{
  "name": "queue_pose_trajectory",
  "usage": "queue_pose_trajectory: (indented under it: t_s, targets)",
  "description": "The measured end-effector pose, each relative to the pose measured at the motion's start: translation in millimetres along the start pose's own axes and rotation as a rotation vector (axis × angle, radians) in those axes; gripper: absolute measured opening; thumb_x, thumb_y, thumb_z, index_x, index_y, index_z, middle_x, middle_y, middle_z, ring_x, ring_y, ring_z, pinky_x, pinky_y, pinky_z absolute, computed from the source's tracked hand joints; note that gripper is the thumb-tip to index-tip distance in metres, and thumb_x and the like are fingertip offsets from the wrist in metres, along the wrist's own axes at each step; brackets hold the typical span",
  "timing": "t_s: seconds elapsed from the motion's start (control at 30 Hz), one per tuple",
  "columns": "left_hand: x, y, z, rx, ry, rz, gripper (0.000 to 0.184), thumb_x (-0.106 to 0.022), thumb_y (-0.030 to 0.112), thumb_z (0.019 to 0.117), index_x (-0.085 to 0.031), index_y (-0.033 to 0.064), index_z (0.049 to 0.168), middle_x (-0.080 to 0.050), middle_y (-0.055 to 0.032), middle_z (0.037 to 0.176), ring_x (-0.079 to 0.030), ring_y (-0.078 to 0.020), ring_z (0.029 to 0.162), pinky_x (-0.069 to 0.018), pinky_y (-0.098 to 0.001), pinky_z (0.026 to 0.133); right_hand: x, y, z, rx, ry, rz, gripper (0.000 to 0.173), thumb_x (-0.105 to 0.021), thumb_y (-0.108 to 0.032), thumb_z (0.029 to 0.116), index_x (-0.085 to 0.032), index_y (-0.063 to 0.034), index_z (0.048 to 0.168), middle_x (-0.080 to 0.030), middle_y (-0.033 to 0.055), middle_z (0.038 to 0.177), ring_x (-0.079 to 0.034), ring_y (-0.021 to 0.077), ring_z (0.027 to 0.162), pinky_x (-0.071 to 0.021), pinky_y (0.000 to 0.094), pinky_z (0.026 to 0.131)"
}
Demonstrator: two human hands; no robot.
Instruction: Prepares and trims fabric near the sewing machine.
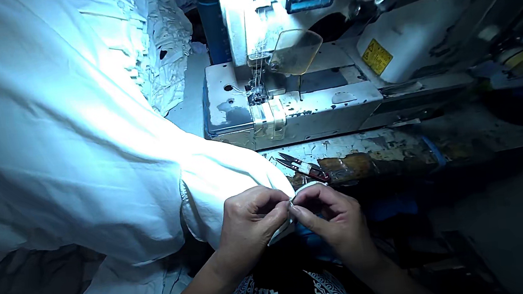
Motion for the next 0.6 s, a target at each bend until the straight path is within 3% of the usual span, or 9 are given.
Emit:
queue_pose_trajectory:
  t_s: [0.1,0.17,0.33,0.5,0.6]
  targets:
    - [-1.9,-1.3,1.4,-0.132,-0.021,0.122,0.012,-0.066,0.007,0.0901,-0.075,-0.0013,0.088,-0.074,-0.0028,0.083,-0.069,0.0021,0.079,-0.0562,-0.0122,0.076,0.8,-3.4,0.5,0.147,0.055,-0.276,0.009,-0.069,-0.014,0.0861,-0.070,-0.0045,0.085,-0.069,-0.0005,0.081,-0.063,-0.0053,0.076,-0.0506,0.0077,0.070]
    - [-3.3,-0.7,1.9,-0.145,-0.032,0.134,0.013,-0.066,0.008,0.0905,-0.075,0.0000,0.087,-0.072,-0.0015,0.082,-0.068,0.0023,0.078,-0.0559,-0.0118,0.075,2.9,-4.3,1.0,0.122,0.040,-0.232,0.008,-0.067,-0.012,0.0860,-0.070,-0.0047,0.084,-0.069,-0.0013,0.080,-0.062,-0.0052,0.076,-0.0486,0.0089,0.069]
    - [-3.7,0.5,1.9,-0.029,-0.035,-0.008,0.010,-0.066,0.005,0.0896,-0.074,0.0006,0.088,-0.071,0.0005,0.082,-0.067,0.0022,0.077,-0.0564,-0.0126,0.072,5.8,-2.8,-1.3,-0.024,-0.022,0.064,0.006,-0.066,-0.009,0.0924,-0.069,-0.0036,0.092,-0.068,-0.0040,0.086,-0.063,-0.0043,0.078,-0.0543,0.0110,0.072]
    - [-6.7,4.0,5.1,-0.070,-0.035,0.007,0.009,-0.067,0.004,0.0897,-0.075,-0.0009,0.088,-0.073,-0.0011,0.083,-0.068,0.0023,0.078,-0.0569,-0.0129,0.074,8.2,-3.8,-1.6,0.036,0.024,-0.033,0.009,-0.071,-0.012,0.0905,-0.070,-0.0041,0.093,-0.070,-0.0031,0.086,-0.066,-0.0040,0.077,-0.0561,0.0112,0.071]
    - [-10.0,10.1,6.6,-0.049,-0.062,-0.009,0.010,-0.066,0.004,0.0913,-0.071,-0.0038,0.088,-0.070,-0.0047,0.081,-0.067,-0.0012,0.075,-0.0563,-0.0157,0.072,13.8,-4.9,0.3,-0.005,0.053,0.018,0.004,-0.069,-0.009,0.0886,-0.071,-0.0104,0.092,-0.069,-0.0076,0.085,-0.064,-0.0048,0.076,-0.0548,0.0112,0.068]
Point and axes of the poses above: each hand's wrist, its own z-axis towards the middle knuckle, its own x-axis out of the back of the hand, y = z × x, the point moved 2 cm from there along z, towards the middle knuckle
